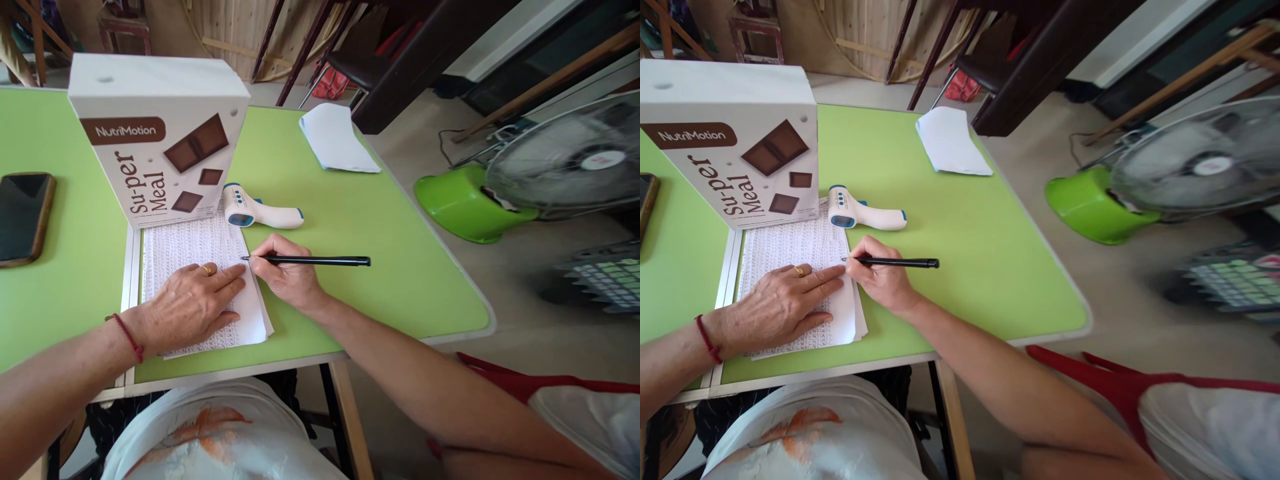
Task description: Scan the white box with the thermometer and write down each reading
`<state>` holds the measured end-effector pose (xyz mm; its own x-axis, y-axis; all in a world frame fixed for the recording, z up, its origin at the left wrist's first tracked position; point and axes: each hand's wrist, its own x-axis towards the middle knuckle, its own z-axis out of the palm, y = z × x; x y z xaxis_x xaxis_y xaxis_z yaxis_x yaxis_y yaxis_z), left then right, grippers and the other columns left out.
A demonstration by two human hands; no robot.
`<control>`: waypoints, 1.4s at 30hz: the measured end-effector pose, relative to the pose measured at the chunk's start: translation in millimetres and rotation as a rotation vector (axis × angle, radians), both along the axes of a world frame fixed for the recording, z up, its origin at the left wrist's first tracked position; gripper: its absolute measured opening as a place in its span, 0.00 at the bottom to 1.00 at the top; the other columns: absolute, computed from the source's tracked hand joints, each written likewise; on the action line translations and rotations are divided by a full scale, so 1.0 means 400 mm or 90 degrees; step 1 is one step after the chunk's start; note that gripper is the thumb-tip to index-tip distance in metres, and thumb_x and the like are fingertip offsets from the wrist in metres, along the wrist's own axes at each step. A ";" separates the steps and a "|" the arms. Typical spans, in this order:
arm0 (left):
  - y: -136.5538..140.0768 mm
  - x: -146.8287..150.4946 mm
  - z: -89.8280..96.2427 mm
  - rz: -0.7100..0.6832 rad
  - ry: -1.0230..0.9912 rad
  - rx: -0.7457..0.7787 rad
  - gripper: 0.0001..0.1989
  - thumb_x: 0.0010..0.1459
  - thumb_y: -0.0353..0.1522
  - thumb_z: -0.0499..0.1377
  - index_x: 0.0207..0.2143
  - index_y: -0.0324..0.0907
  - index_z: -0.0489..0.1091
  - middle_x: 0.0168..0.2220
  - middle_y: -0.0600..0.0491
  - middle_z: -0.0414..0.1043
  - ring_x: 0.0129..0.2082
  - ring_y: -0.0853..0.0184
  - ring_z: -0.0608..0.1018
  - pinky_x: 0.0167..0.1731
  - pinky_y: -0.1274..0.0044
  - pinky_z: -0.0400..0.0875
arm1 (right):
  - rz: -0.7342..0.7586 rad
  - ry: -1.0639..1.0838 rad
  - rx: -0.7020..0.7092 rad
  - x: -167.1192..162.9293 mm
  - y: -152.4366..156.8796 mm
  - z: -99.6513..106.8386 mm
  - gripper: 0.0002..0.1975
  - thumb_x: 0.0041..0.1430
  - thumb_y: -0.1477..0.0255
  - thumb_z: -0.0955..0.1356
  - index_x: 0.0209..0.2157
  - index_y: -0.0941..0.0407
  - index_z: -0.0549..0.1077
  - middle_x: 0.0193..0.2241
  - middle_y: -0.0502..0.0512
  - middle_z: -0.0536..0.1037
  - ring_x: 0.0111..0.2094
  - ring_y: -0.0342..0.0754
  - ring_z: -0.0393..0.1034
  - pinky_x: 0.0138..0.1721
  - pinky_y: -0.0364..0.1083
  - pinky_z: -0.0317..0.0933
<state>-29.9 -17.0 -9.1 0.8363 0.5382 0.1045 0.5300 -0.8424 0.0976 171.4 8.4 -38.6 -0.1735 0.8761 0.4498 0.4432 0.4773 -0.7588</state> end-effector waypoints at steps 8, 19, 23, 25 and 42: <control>0.000 0.000 0.003 -0.003 0.000 -0.002 0.18 0.64 0.38 0.56 0.52 0.36 0.66 0.60 0.44 0.63 0.38 0.60 0.75 0.37 0.68 0.71 | 0.002 -0.003 0.000 0.000 0.000 0.002 0.07 0.50 0.76 0.65 0.21 0.54 0.64 0.17 0.44 0.68 0.19 0.39 0.58 0.20 0.41 0.53; 0.001 -0.001 0.007 -0.002 -0.008 -0.006 0.17 0.64 0.37 0.56 0.51 0.35 0.66 0.59 0.43 0.64 0.40 0.59 0.76 0.38 0.67 0.72 | -0.012 0.018 -0.003 -0.001 0.002 0.003 0.08 0.50 0.76 0.65 0.21 0.54 0.63 0.16 0.43 0.67 0.18 0.39 0.57 0.20 0.41 0.53; 0.002 -0.001 0.006 -0.002 -0.003 -0.006 0.18 0.64 0.37 0.56 0.51 0.35 0.67 0.60 0.44 0.63 0.39 0.59 0.76 0.37 0.66 0.73 | -0.011 0.010 -0.018 -0.003 0.001 0.007 0.07 0.49 0.77 0.65 0.20 0.54 0.63 0.16 0.44 0.68 0.18 0.39 0.57 0.20 0.41 0.52; 0.002 -0.001 0.006 -0.002 -0.004 -0.005 0.18 0.63 0.37 0.56 0.51 0.35 0.67 0.60 0.45 0.64 0.38 0.59 0.76 0.37 0.65 0.73 | -0.011 0.009 -0.028 -0.003 0.001 0.007 0.07 0.49 0.76 0.64 0.20 0.54 0.63 0.16 0.44 0.67 0.18 0.39 0.57 0.20 0.41 0.52; 0.002 -0.002 0.010 0.000 0.003 -0.012 0.18 0.64 0.37 0.56 0.52 0.35 0.66 0.61 0.45 0.63 0.39 0.58 0.75 0.38 0.65 0.73 | -0.014 0.010 -0.024 -0.002 0.002 0.009 0.08 0.49 0.77 0.64 0.20 0.53 0.62 0.15 0.43 0.66 0.18 0.39 0.56 0.20 0.41 0.51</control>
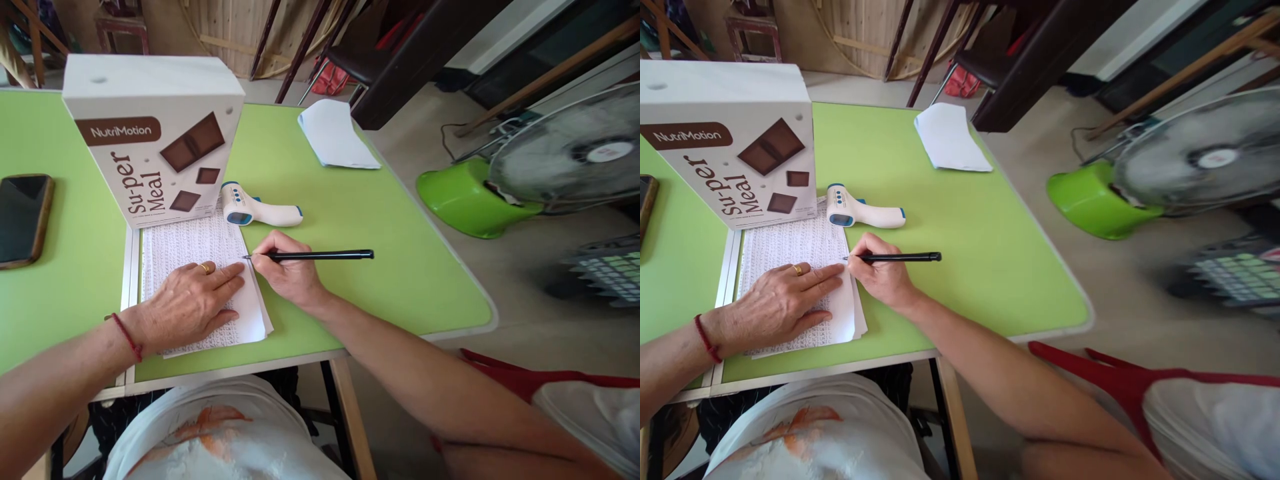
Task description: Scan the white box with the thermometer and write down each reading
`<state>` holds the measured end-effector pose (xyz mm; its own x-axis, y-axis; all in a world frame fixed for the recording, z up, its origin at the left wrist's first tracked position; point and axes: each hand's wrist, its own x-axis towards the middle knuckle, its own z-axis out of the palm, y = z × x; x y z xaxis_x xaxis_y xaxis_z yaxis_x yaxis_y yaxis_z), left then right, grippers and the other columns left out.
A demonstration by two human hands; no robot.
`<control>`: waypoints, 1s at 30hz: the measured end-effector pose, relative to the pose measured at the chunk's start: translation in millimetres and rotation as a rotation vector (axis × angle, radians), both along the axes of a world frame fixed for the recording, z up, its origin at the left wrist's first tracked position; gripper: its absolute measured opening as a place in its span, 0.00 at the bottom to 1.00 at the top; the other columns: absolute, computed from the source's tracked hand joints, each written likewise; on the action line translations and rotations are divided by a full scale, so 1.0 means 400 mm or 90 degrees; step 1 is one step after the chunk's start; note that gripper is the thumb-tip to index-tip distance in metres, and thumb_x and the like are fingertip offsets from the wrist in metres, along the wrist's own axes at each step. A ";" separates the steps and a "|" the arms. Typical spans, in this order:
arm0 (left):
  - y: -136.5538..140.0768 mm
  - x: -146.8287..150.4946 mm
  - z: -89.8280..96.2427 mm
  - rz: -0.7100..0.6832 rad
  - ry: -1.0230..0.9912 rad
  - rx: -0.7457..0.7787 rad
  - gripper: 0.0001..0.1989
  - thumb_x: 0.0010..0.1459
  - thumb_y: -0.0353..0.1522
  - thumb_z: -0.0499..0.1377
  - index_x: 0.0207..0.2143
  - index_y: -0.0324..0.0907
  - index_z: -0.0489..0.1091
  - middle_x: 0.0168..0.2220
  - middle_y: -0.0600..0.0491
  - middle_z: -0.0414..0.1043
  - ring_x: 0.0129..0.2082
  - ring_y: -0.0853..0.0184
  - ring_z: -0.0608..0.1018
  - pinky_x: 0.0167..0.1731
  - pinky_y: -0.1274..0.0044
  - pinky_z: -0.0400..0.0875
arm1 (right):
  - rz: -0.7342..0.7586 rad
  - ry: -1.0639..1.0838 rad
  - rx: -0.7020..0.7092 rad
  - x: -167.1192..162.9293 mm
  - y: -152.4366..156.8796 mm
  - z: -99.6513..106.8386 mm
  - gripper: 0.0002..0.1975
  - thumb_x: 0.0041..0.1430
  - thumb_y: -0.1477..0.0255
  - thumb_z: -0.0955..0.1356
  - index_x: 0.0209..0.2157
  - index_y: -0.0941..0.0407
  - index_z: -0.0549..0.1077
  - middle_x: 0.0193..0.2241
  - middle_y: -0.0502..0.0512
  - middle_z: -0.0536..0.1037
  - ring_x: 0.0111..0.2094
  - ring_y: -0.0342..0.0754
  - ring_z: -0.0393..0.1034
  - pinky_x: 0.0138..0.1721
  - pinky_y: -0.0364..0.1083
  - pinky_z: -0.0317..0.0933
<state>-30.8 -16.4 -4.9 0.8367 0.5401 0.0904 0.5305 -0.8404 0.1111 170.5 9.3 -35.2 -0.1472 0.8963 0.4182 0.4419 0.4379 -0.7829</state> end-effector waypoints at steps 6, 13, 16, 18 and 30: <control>0.000 0.001 -0.001 0.000 -0.006 0.000 0.18 0.64 0.36 0.56 0.52 0.35 0.66 0.60 0.44 0.63 0.40 0.58 0.76 0.38 0.65 0.73 | 0.006 0.006 0.008 -0.001 0.001 -0.001 0.08 0.49 0.77 0.64 0.20 0.53 0.62 0.16 0.43 0.67 0.18 0.39 0.56 0.20 0.41 0.51; 0.000 0.001 -0.002 -0.001 -0.011 0.000 0.18 0.63 0.36 0.57 0.51 0.35 0.66 0.59 0.43 0.64 0.39 0.59 0.76 0.37 0.65 0.73 | 0.002 -0.013 -0.001 0.000 0.000 0.002 0.08 0.48 0.76 0.64 0.20 0.53 0.61 0.15 0.43 0.65 0.18 0.39 0.55 0.20 0.41 0.51; 0.000 0.000 0.000 -0.002 -0.006 0.000 0.18 0.63 0.37 0.56 0.52 0.35 0.66 0.60 0.44 0.64 0.39 0.58 0.76 0.37 0.65 0.73 | 0.007 -0.003 0.007 0.000 0.001 0.000 0.08 0.48 0.76 0.64 0.19 0.53 0.61 0.15 0.43 0.65 0.17 0.39 0.55 0.19 0.41 0.51; 0.000 0.000 0.001 -0.001 -0.002 -0.003 0.17 0.63 0.36 0.56 0.51 0.35 0.66 0.60 0.44 0.64 0.39 0.58 0.76 0.37 0.66 0.73 | -0.001 0.011 0.011 0.001 0.001 -0.002 0.08 0.48 0.77 0.64 0.19 0.53 0.62 0.15 0.43 0.65 0.17 0.39 0.56 0.19 0.41 0.51; -0.001 -0.003 0.002 0.000 -0.009 -0.003 0.17 0.63 0.36 0.57 0.51 0.35 0.67 0.60 0.43 0.64 0.40 0.58 0.76 0.38 0.65 0.73 | -0.019 0.014 -0.002 0.001 0.002 -0.005 0.08 0.47 0.76 0.64 0.19 0.53 0.62 0.15 0.43 0.66 0.18 0.39 0.56 0.20 0.42 0.52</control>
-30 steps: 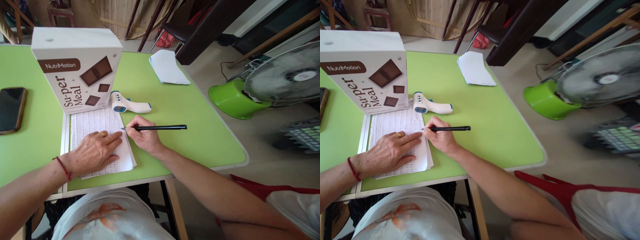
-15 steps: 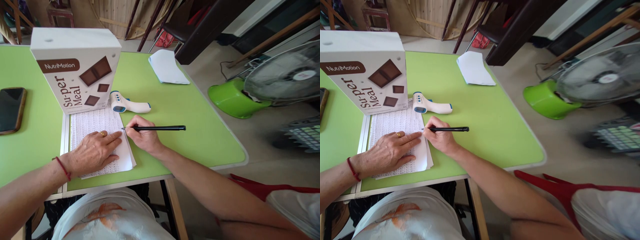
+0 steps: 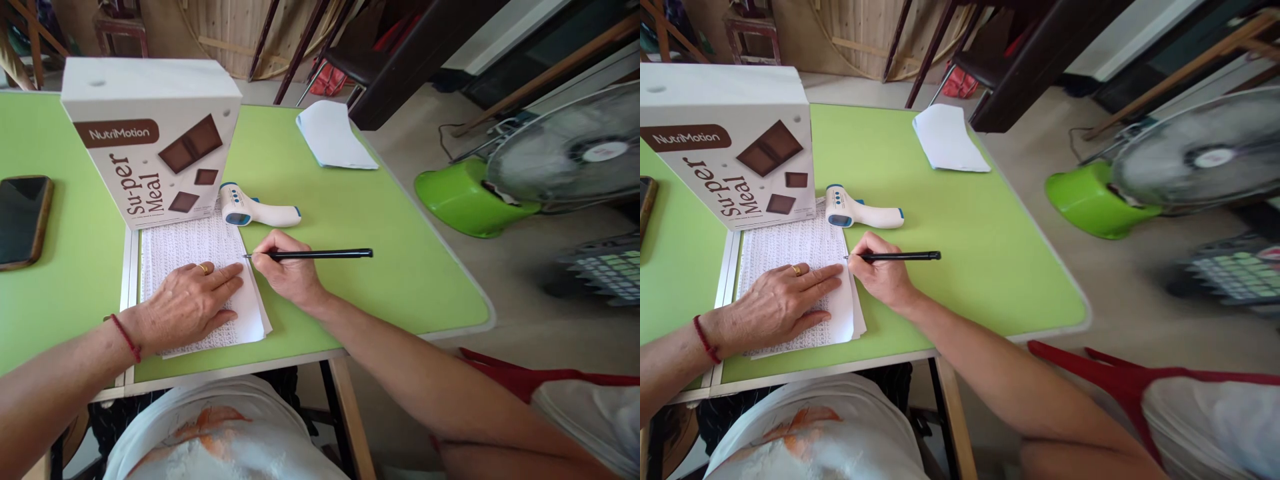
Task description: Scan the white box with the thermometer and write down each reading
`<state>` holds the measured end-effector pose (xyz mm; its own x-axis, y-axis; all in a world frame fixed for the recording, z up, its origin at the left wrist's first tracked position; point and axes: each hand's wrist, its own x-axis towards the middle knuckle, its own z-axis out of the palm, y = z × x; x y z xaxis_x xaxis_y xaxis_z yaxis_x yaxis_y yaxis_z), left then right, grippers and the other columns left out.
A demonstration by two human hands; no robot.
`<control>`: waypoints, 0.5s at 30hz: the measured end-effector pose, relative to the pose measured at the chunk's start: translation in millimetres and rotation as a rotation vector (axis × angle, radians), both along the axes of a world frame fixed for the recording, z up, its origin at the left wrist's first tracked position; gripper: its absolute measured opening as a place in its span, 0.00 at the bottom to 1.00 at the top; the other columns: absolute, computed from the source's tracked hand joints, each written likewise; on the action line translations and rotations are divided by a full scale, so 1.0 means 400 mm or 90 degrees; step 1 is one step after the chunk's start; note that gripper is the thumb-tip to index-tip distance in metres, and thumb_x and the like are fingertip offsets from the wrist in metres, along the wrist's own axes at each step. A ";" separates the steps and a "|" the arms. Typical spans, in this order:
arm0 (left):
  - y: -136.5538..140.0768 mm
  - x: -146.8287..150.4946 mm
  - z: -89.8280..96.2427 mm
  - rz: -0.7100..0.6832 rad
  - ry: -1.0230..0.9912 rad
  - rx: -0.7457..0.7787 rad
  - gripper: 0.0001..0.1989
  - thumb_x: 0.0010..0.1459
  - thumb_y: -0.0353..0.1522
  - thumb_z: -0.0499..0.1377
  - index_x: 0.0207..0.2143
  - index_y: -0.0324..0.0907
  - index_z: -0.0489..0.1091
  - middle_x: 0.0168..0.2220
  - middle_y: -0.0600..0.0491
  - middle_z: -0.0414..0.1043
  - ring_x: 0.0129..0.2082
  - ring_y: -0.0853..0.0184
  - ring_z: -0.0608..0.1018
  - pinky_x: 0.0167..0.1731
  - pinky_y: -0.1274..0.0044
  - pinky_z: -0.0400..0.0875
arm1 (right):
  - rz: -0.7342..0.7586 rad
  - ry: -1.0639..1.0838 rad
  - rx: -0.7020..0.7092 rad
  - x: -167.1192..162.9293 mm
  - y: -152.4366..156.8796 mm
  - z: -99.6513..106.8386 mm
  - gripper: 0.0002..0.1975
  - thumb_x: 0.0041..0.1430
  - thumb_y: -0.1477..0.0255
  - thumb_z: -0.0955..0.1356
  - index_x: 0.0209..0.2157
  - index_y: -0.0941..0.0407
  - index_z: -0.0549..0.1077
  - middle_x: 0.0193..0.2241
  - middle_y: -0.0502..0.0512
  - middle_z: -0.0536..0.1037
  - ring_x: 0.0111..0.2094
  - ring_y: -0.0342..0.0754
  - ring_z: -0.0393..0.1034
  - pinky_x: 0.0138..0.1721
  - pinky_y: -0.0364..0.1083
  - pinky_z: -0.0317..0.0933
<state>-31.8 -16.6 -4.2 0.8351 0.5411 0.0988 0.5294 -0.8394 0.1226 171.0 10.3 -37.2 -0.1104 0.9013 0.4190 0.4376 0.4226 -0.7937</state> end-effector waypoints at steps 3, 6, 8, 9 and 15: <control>0.000 0.000 0.001 0.001 0.010 0.002 0.18 0.63 0.37 0.57 0.51 0.35 0.67 0.60 0.44 0.64 0.40 0.58 0.76 0.38 0.65 0.73 | 0.009 -0.002 -0.001 0.000 0.000 0.002 0.08 0.48 0.77 0.64 0.19 0.53 0.62 0.15 0.43 0.66 0.18 0.39 0.55 0.19 0.42 0.51; 0.000 0.001 0.000 0.003 0.015 0.003 0.18 0.63 0.37 0.56 0.51 0.36 0.67 0.61 0.45 0.63 0.39 0.58 0.76 0.38 0.66 0.73 | 0.015 -0.002 0.007 0.001 0.000 0.001 0.08 0.47 0.78 0.64 0.20 0.54 0.62 0.15 0.43 0.66 0.17 0.39 0.56 0.19 0.41 0.51; 0.001 0.001 0.000 0.003 0.016 0.004 0.18 0.64 0.37 0.56 0.52 0.36 0.67 0.61 0.46 0.63 0.39 0.58 0.76 0.38 0.66 0.73 | 0.019 -0.002 0.015 0.001 0.000 -0.001 0.08 0.48 0.78 0.64 0.20 0.54 0.62 0.15 0.43 0.66 0.17 0.39 0.56 0.19 0.41 0.51; 0.001 0.001 -0.001 0.002 0.015 0.005 0.18 0.64 0.37 0.56 0.52 0.36 0.67 0.61 0.46 0.63 0.39 0.58 0.76 0.38 0.66 0.73 | 0.019 -0.001 0.019 0.001 0.000 -0.002 0.08 0.48 0.79 0.64 0.20 0.54 0.62 0.15 0.43 0.66 0.17 0.39 0.56 0.19 0.41 0.51; 0.000 0.002 0.001 -0.001 0.008 0.009 0.18 0.63 0.37 0.57 0.52 0.36 0.67 0.60 0.46 0.64 0.39 0.59 0.76 0.37 0.66 0.73 | -0.007 0.001 0.036 0.001 -0.001 -0.005 0.08 0.47 0.79 0.64 0.20 0.54 0.62 0.15 0.43 0.65 0.17 0.39 0.56 0.20 0.42 0.52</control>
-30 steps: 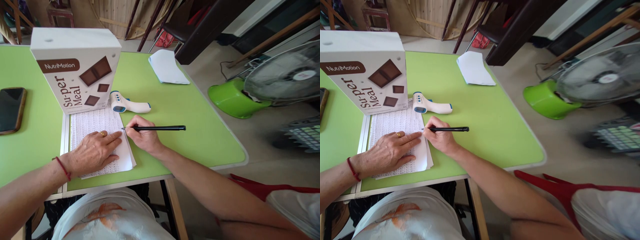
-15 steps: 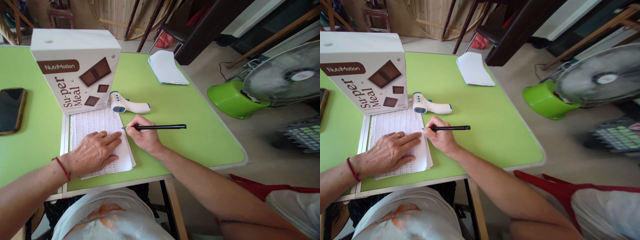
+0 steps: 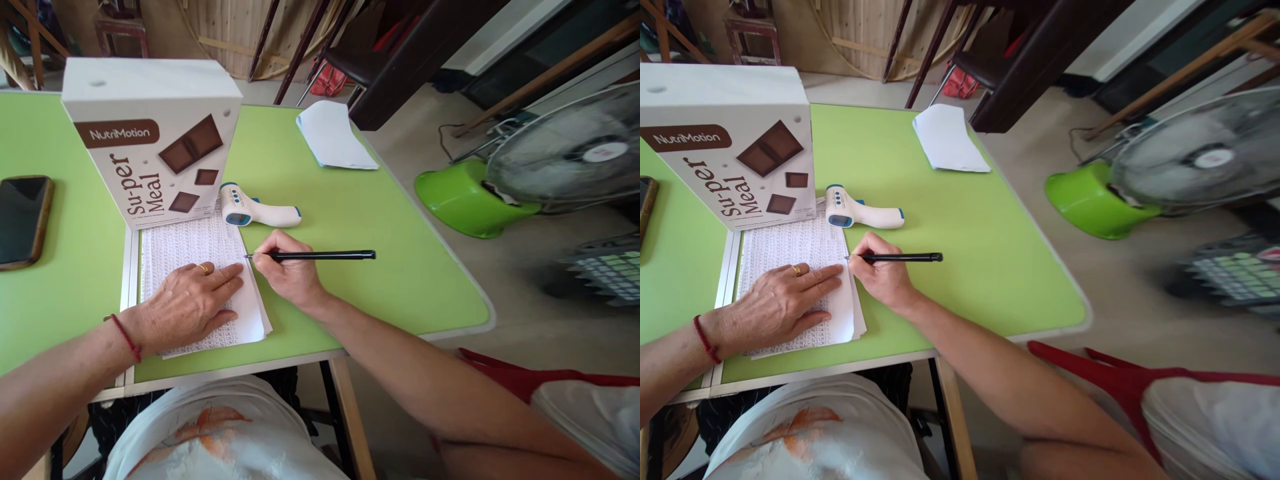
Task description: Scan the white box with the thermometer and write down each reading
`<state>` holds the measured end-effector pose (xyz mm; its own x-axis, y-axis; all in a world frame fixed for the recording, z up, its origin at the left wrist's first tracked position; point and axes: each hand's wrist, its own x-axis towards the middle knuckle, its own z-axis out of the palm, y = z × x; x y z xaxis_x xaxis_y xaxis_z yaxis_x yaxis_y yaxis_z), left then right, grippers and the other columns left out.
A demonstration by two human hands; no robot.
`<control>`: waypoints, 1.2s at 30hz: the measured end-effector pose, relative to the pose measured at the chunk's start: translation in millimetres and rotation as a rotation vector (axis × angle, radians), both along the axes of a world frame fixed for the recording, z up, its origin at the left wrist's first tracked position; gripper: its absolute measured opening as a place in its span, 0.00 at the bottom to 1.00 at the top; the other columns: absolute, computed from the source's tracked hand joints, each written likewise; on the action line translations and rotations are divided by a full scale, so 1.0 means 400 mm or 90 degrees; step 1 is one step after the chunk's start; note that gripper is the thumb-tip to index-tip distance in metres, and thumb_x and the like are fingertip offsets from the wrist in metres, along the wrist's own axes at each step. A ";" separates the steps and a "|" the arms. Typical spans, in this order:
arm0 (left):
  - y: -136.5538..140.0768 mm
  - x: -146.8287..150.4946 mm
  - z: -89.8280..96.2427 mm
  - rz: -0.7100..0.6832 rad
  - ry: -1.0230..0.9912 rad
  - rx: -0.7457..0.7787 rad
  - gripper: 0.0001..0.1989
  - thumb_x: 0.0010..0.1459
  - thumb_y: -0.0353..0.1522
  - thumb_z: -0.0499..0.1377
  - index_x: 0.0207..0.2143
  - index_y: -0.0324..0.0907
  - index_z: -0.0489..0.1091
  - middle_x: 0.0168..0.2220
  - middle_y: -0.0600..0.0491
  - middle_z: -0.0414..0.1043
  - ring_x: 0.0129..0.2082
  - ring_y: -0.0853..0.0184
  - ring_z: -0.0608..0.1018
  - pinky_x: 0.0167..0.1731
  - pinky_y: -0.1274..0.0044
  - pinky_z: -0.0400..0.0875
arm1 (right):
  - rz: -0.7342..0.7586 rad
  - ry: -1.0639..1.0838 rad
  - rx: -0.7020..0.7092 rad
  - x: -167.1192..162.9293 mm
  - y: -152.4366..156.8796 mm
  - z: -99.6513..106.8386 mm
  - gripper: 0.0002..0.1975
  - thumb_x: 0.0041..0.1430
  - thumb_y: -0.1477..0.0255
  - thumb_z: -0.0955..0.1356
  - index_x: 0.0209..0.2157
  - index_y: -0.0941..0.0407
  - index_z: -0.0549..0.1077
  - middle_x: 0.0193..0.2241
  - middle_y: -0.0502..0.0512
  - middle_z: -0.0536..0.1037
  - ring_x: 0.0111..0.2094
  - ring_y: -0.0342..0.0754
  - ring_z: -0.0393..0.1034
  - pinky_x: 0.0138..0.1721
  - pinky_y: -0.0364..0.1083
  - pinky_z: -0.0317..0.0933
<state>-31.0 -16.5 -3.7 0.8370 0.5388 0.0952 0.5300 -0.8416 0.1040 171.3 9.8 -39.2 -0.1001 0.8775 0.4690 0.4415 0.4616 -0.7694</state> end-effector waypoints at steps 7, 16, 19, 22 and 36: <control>-0.001 0.002 -0.001 0.002 0.005 -0.002 0.18 0.63 0.37 0.56 0.52 0.36 0.67 0.60 0.46 0.63 0.39 0.58 0.75 0.38 0.66 0.73 | 0.019 -0.007 -0.010 -0.001 -0.001 0.007 0.08 0.48 0.78 0.64 0.20 0.54 0.61 0.15 0.43 0.65 0.18 0.39 0.57 0.20 0.41 0.52; 0.000 0.000 -0.004 0.003 0.003 -0.015 0.18 0.64 0.37 0.55 0.53 0.35 0.66 0.61 0.46 0.63 0.40 0.57 0.76 0.38 0.64 0.74 | 0.019 -0.019 -0.029 -0.001 -0.001 0.009 0.08 0.47 0.77 0.63 0.19 0.54 0.60 0.15 0.43 0.65 0.18 0.39 0.55 0.20 0.41 0.51; 0.000 -0.002 -0.003 0.002 0.003 -0.015 0.19 0.64 0.37 0.55 0.53 0.35 0.66 0.61 0.46 0.62 0.40 0.57 0.76 0.38 0.64 0.74 | 0.008 -0.034 -0.034 -0.001 -0.001 0.009 0.07 0.46 0.76 0.63 0.19 0.53 0.60 0.14 0.43 0.64 0.18 0.39 0.54 0.20 0.42 0.50; -0.001 -0.003 -0.003 0.002 0.001 -0.011 0.19 0.64 0.37 0.55 0.53 0.35 0.66 0.61 0.47 0.62 0.40 0.57 0.76 0.39 0.64 0.74 | -0.013 -0.030 -0.024 0.001 0.000 0.009 0.07 0.47 0.75 0.63 0.19 0.53 0.60 0.14 0.43 0.63 0.18 0.39 0.55 0.20 0.42 0.52; 0.016 -0.023 -0.008 -0.035 -0.061 -0.010 0.11 0.65 0.32 0.52 0.47 0.37 0.69 0.56 0.47 0.68 0.39 0.60 0.77 0.39 0.67 0.74 | -0.042 -0.227 0.295 0.039 0.020 0.016 0.09 0.51 0.82 0.65 0.30 0.54 0.72 0.24 0.50 0.73 0.25 0.44 0.67 0.28 0.46 0.62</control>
<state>-40.2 -10.0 -6.9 0.8527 0.4946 0.1681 0.4704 -0.8669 0.1648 186.9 17.7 -32.7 -0.2740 0.5990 0.7524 0.6753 0.6768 -0.2930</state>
